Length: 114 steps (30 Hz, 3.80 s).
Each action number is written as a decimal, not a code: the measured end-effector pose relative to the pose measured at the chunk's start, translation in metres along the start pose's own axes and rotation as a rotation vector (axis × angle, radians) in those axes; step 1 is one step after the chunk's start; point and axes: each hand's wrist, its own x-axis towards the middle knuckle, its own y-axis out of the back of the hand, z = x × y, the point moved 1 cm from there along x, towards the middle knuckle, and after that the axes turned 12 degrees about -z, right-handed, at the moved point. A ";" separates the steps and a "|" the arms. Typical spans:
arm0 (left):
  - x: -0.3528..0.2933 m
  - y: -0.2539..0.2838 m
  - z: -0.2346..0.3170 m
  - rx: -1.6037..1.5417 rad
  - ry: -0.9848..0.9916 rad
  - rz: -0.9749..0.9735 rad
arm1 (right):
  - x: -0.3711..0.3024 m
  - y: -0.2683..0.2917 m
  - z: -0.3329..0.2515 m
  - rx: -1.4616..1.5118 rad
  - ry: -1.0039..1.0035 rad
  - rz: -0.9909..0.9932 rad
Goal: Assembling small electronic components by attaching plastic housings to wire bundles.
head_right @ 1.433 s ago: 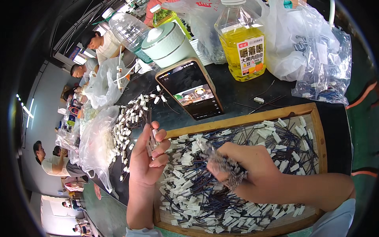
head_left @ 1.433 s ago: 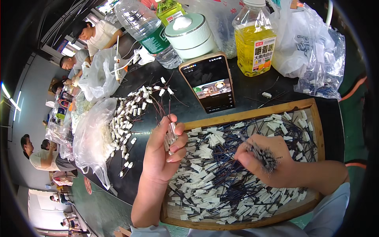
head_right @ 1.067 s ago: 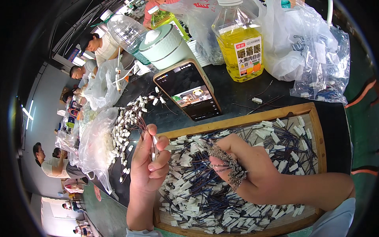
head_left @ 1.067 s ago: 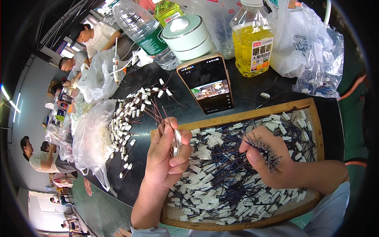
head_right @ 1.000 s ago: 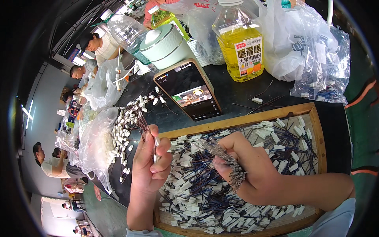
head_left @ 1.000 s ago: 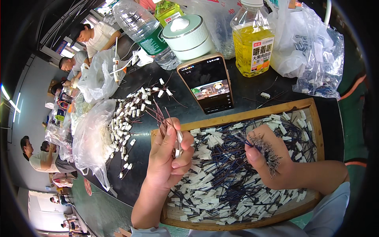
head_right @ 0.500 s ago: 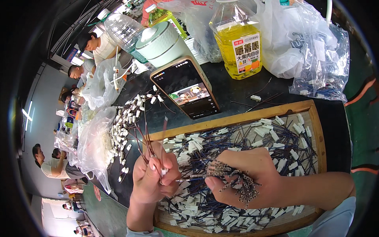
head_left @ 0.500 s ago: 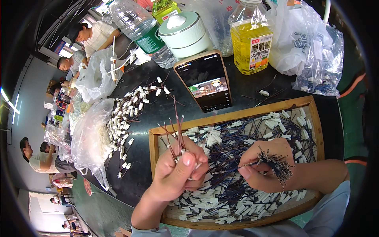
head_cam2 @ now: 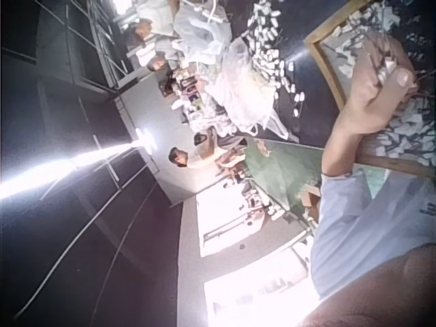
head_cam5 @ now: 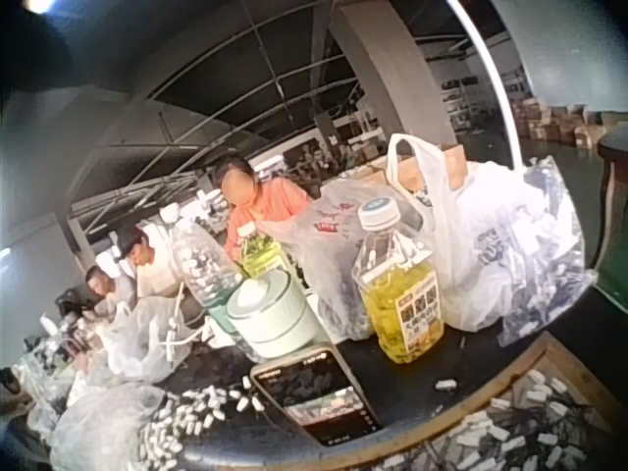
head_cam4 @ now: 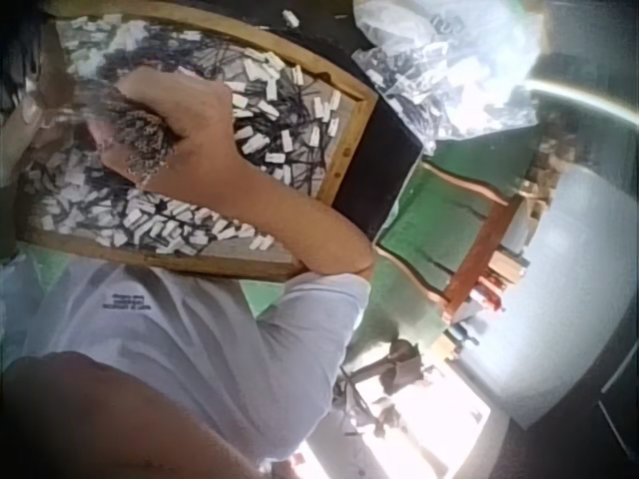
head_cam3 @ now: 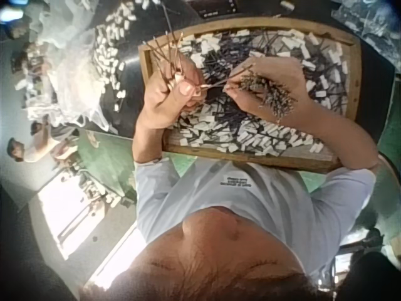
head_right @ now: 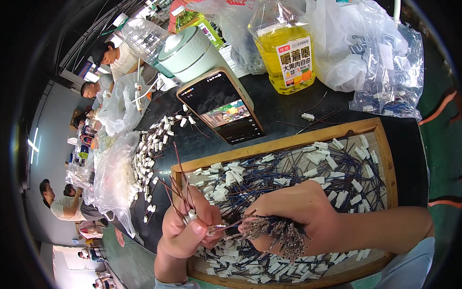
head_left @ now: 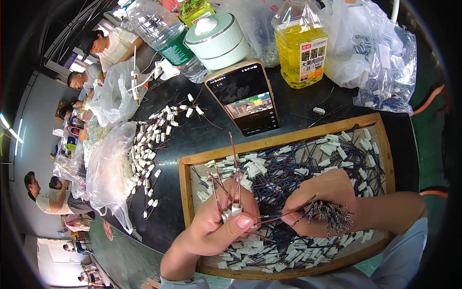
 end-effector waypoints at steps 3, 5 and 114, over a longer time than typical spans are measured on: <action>-0.001 -0.001 0.001 0.041 0.007 0.006 | -0.001 0.002 -0.005 0.016 -0.047 -0.028; -0.001 0.000 0.002 0.026 0.024 0.009 | -0.001 0.002 -0.004 -0.006 -0.025 -0.005; -0.006 -0.010 0.003 0.455 -0.033 -0.096 | -0.002 -0.003 -0.001 0.110 -0.017 -0.026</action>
